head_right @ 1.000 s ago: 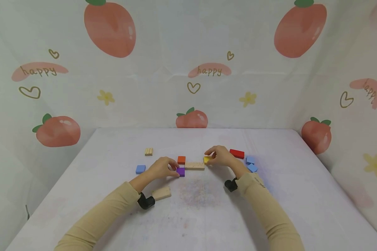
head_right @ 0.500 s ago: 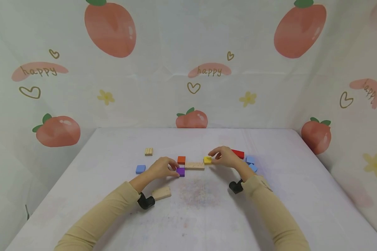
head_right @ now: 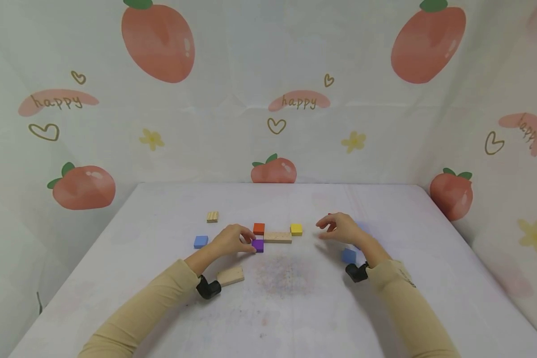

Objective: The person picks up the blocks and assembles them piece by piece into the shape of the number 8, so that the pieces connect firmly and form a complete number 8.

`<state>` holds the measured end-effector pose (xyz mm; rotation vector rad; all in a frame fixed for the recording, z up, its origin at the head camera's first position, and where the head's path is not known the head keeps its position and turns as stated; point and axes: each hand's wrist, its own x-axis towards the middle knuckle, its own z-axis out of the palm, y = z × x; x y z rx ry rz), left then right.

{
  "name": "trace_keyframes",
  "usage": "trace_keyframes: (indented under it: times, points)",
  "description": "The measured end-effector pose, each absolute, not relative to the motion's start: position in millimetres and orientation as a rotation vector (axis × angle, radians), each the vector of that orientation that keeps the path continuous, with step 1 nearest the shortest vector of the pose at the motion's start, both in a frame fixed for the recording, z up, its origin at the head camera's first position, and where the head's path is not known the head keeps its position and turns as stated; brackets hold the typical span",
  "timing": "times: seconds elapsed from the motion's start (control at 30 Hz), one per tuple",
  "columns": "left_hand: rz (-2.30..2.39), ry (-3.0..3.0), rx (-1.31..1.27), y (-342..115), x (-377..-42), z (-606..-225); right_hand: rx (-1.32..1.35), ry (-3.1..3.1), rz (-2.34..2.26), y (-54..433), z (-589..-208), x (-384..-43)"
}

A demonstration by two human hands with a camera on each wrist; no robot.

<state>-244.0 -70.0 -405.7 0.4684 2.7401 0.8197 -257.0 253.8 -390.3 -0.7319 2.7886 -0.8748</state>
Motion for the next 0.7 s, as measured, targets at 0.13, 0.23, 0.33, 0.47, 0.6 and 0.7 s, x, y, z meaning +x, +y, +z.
trace_keyframes:
  times: [0.13, 0.23, 0.33, 0.47, 0.6, 0.7]
  points:
    - [0.816, 2.741, 0.471, -69.9, -244.3, -406.0, -0.690, 2.755, -0.858, 266.2, -389.7, -251.8]
    - [0.814, 2.743, 0.476, -70.0, -244.6, -406.6, -0.672, 2.744, -0.838, 275.2, -390.3, -248.8]
    - [0.813, 2.740, 0.470, -69.9, -244.8, -407.1, -0.640, 2.725, -0.838, 283.6, -390.7, -246.1]
    - [0.814, 2.733, 0.473, -69.8, -244.6, -407.0, -0.629, 2.685, -0.860, 295.2, -392.0, -242.3]
    - [0.811, 2.733, 0.499, -70.1, -244.2, -407.4, -0.655, 2.654, -0.876, 304.5, -392.6, -238.1]
    - [0.810, 2.739, 0.507, -70.2, -244.2, -407.9, -0.645, 2.635, -0.892, 308.3, -392.5, -235.1]
